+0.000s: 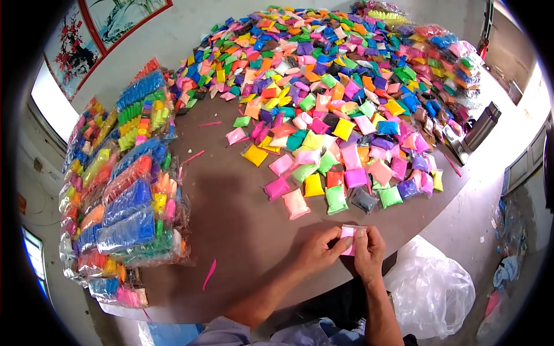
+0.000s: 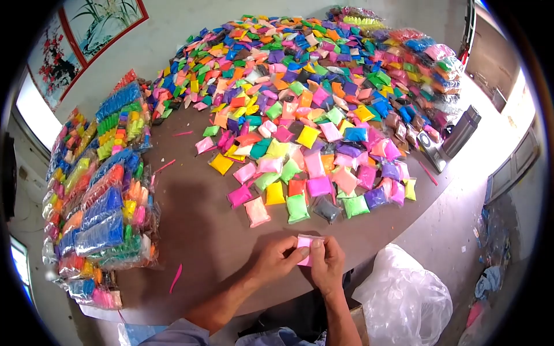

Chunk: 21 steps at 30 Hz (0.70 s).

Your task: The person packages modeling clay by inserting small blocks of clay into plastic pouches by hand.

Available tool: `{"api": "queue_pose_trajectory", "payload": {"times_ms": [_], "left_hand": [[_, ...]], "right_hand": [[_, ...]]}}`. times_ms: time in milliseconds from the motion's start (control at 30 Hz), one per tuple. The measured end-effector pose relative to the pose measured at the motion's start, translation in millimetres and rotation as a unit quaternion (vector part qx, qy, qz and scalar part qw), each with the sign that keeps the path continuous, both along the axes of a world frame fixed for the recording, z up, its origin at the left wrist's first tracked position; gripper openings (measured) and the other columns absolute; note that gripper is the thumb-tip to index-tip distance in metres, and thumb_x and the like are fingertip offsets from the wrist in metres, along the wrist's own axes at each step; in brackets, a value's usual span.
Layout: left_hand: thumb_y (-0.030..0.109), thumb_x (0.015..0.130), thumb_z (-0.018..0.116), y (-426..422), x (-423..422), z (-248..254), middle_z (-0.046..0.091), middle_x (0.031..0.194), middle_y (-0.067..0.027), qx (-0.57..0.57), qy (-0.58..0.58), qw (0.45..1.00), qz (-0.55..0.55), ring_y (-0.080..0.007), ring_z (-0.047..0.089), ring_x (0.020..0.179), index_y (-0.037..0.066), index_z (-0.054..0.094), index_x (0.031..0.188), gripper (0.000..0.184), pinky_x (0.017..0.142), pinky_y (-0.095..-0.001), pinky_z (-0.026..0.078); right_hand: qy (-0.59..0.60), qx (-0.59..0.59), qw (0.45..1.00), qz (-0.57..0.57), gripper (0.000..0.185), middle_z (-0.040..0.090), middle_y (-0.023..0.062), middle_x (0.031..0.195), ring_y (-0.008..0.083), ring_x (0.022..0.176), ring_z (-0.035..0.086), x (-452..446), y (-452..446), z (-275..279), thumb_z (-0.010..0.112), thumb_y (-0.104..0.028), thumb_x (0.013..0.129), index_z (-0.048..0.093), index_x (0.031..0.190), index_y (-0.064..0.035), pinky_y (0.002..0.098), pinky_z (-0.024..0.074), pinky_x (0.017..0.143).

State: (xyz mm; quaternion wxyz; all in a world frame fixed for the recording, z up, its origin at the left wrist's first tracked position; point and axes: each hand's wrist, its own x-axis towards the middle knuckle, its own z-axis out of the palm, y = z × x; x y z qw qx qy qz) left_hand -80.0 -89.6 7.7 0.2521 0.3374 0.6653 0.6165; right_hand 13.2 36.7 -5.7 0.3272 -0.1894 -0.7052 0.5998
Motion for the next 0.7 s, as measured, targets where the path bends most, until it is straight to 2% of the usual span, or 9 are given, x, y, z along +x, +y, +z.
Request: {"api": "queue_pose_trajectory", "payload": {"times_ms": [67, 167, 233, 533, 633, 700], "left_hand": [[0.021, 0.101, 0.067, 0, 1, -2, 0.063, 0.088, 0.0015, 0.003, 0.023, 1.0, -0.008, -0.0048, 0.055, 0.079, -0.002, 0.067, 0.113, 0.025, 0.066, -0.0243, 0.047], [0.019, 0.102, 0.065, -1, 1, 3, 0.062, 0.087, 0.0023, -0.022, -0.037, 0.999, -0.006, -0.0044, 0.054, 0.077, -0.001, 0.067, 0.109, 0.02, 0.066, -0.0238, 0.046], [0.018, 0.104, 0.064, -1, -1, -6, 0.061, 0.085, 0.0029, 0.006, -0.086, 0.996, 0.003, -0.0042, 0.054, 0.075, 0.001, 0.066, 0.105, 0.018, 0.065, -0.023, 0.046], [0.018, 0.104, 0.064, -1, -1, -5, 0.06, 0.083, 0.003, 0.003, -0.052, 0.999, 0.016, -0.0036, 0.054, 0.075, 0.001, 0.066, 0.104, 0.018, 0.064, -0.0223, 0.046], [0.019, 0.104, 0.064, 3, 2, -5, 0.061, 0.083, 0.0025, 0.03, -0.084, 0.996, 0.03, -0.0038, 0.055, 0.075, 0.001, 0.066, 0.104, 0.018, 0.065, -0.0226, 0.047], [0.019, 0.103, 0.065, 0, 0, -7, 0.061, 0.084, 0.0023, 0.009, -0.083, 0.996, 0.024, -0.0038, 0.055, 0.076, 0.001, 0.066, 0.104, 0.018, 0.066, -0.0226, 0.047]], "right_hand": [[0.015, -0.02, 1.0, -0.003, 0.023, 0.055, -0.0007, 0.071, 0.0066, 0.068, 0.048, 1, 0, -2, 0.062, -0.018, 0.103, 0.061, 0.089, -0.0005, 0.0261, 0.0405, 0.059], [0.016, -0.017, 1.0, 0.004, 0.023, 0.057, -0.0004, 0.071, 0.0066, 0.068, 0.049, 4, 2, -3, 0.062, -0.019, 0.104, 0.061, 0.09, -0.0003, 0.0257, 0.0412, 0.06], [-0.004, 0.011, 1.0, 0.013, 0.023, 0.057, -0.0004, 0.071, 0.0068, 0.067, 0.049, 5, 1, -1, 0.062, -0.019, 0.104, 0.061, 0.09, 0.0, 0.026, 0.0411, 0.06], [-0.006, 0.02, 1.0, 0.008, 0.021, 0.058, 0.0033, 0.069, 0.0081, 0.065, 0.051, 3, 0, 3, 0.062, -0.014, 0.102, 0.063, 0.088, 0.0014, 0.0269, 0.0421, 0.058], [-0.005, 0.028, 1.0, -0.002, 0.02, 0.057, 0.0035, 0.069, 0.0082, 0.064, 0.051, 3, -1, 3, 0.062, -0.013, 0.102, 0.063, 0.088, 0.0012, 0.0271, 0.0419, 0.058], [-0.016, 0.034, 0.999, 0.006, 0.02, 0.057, 0.0035, 0.069, 0.0082, 0.064, 0.05, 4, -1, 5, 0.063, -0.013, 0.101, 0.063, 0.088, 0.0013, 0.0273, 0.0419, 0.058]]}}
